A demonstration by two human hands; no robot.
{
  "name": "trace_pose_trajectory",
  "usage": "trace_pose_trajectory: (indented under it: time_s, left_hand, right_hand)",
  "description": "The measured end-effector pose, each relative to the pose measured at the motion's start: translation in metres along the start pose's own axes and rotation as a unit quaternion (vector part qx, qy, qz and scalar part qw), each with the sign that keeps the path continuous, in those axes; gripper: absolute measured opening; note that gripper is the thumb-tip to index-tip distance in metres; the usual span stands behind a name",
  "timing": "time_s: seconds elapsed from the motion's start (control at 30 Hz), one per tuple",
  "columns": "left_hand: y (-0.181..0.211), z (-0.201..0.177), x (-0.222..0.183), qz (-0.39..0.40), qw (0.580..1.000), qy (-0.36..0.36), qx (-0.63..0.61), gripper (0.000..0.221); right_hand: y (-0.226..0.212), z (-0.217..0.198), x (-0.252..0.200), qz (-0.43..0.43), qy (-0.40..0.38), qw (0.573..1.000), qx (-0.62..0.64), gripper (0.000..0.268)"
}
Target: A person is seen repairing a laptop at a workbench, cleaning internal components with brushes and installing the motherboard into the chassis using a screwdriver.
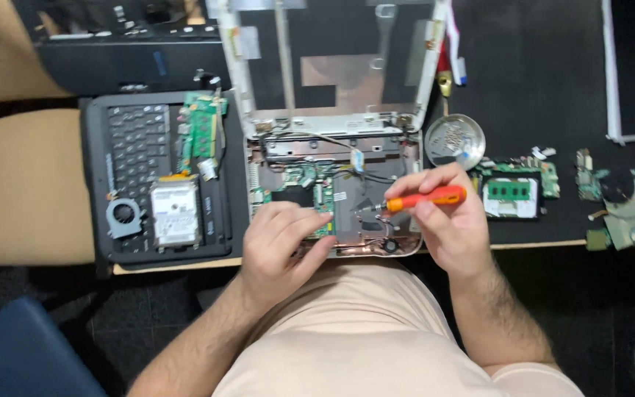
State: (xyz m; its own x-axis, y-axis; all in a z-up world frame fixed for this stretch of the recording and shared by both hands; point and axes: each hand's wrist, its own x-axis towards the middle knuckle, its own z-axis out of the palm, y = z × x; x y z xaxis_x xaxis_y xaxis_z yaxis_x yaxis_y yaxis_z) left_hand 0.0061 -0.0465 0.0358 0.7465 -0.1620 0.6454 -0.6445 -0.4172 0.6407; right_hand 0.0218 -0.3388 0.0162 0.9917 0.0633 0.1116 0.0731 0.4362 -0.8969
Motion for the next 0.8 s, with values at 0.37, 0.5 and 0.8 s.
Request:
trace_pose_trajectory:
  time_s: [0.37, 0.5, 0.8]
  left_hand:
    - [-0.005, 0.004, -0.010, -0.048, 0.999, -0.005, -0.009, 0.026]
    - [-0.005, 0.007, -0.008, -0.060, 0.998, 0.005, -0.008, 0.017]
    - [-0.002, 0.008, -0.006, -0.069, 0.997, 0.017, -0.001, 0.007]
  right_hand:
    - [0.013, 0.021, -0.004, 0.040, -0.026, 0.999, -0.001, 0.032]
    - [0.014, 0.024, -0.004, 0.044, -0.033, 0.998, -0.011, 0.031]
    - [0.020, 0.025, -0.007, 0.025, -0.038, 0.999, -0.010, 0.030]
